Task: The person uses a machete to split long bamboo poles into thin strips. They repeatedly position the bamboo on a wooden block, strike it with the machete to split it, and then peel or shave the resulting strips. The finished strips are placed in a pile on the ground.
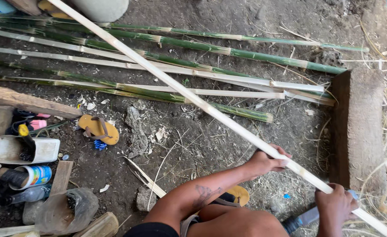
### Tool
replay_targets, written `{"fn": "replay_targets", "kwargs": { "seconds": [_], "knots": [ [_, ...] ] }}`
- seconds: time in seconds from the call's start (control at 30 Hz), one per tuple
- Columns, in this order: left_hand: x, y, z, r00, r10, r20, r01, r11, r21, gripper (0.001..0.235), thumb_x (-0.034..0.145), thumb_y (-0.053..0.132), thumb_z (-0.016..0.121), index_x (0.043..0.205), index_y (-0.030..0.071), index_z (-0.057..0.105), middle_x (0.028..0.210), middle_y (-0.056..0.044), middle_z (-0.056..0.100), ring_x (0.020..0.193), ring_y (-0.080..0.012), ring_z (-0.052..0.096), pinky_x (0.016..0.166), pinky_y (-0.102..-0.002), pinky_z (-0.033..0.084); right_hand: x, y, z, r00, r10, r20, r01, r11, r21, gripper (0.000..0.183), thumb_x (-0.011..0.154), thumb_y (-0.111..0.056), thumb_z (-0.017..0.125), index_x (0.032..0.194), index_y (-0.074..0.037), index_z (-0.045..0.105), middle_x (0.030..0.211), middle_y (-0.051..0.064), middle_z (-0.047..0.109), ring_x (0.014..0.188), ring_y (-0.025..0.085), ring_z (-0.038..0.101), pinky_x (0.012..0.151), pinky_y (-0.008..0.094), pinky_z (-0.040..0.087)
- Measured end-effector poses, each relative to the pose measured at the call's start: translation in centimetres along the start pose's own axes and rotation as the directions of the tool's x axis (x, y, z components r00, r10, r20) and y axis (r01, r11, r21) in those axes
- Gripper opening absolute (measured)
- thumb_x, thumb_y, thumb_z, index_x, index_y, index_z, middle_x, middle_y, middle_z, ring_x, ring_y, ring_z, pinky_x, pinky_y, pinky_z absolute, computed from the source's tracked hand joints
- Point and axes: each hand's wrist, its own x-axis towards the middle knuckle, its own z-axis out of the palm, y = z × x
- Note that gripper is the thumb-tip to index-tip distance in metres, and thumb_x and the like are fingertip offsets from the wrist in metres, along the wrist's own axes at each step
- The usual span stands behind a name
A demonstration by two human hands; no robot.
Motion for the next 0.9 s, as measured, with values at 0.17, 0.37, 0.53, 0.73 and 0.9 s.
{"fn": "replay_targets", "kwargs": {
  "seconds": [0.17, 0.37, 0.53, 0.73, 0.9],
  "knots": [
    [4.8, -3.7, 4.4, 0.965, -0.124, 0.233, 0.127, 0.992, 0.005, 0.031, 0.113, 0.018, 0.051, 0.135, -0.002, 0.057, 0.129, -0.021, 0.063, 0.103, -0.0253, 0.068, 0.082, -0.034, 0.064, 2.3, 5.7, -3.4, 0.972, 0.043, -0.23, -0.013, 0.991, 0.132, 0.025, 0.095, -0.021, 0.078, 0.118, -0.014, 0.077, 0.12, 0.031, 0.06, 0.13, 0.05, 0.043, 0.112, 0.067, 0.03],
    [7.7, -6.8, 8.0, 0.932, -0.239, 0.272, 0.245, 0.969, 0.009, 0.038, 0.111, 0.024, 0.048, 0.144, 0.005, 0.05, 0.126, -0.019, 0.061, 0.102, -0.0218, 0.067, 0.08, -0.036, 0.063, 5.0, 11.3, -5.8, 0.837, -0.145, -0.527, 0.174, 0.985, 0.005, 0.03, 0.082, -0.027, 0.085, 0.1, -0.01, 0.069, 0.125, 0.026, 0.059, 0.135, 0.045, 0.041, 0.108, 0.063, 0.025],
    [7.4, -8.8, 6.3, 0.92, -0.316, 0.231, 0.348, 0.931, -0.113, 0.042, 0.109, 0.026, 0.049, 0.146, 0.005, 0.049, 0.114, -0.019, 0.065, 0.098, -0.0231, 0.069, 0.078, -0.035, 0.064, 6.8, 11.1, -5.3, 0.861, -0.18, -0.475, 0.181, 0.983, -0.044, 0.022, 0.086, -0.02, 0.08, 0.106, -0.013, 0.074, 0.128, 0.019, 0.062, 0.144, 0.043, 0.038, 0.119, 0.059, 0.022],
    [6.1, -5.8, 1.6, 0.934, -0.355, 0.04, 0.353, 0.899, -0.26, 0.039, 0.109, 0.023, 0.052, 0.137, -0.004, 0.051, 0.113, -0.022, 0.067, 0.102, -0.0304, 0.07, 0.081, -0.041, 0.064, 6.6, 3.0, -7.0, 0.934, -0.209, -0.289, 0.162, 0.971, -0.178, 0.05, 0.077, -0.03, 0.086, 0.121, -0.01, 0.071, 0.136, 0.023, 0.056, 0.14, 0.041, 0.037, 0.112, 0.06, 0.028],
    [4.3, 0.3, -5.2, 0.975, -0.17, -0.146, 0.145, 0.976, -0.165, 0.035, 0.103, 0.021, 0.049, 0.13, 0.005, 0.065, 0.106, -0.015, 0.072, 0.088, -0.0225, 0.069, 0.08, -0.034, 0.061, 3.5, -6.6, -8.2, 0.956, -0.265, -0.129, 0.266, 0.964, -0.012, 0.074, 0.07, -0.015, 0.079, 0.14, -0.01, 0.055, 0.15, 0.017, 0.046, 0.147, 0.038, 0.029, 0.115, 0.068, 0.021]
  ]
}}
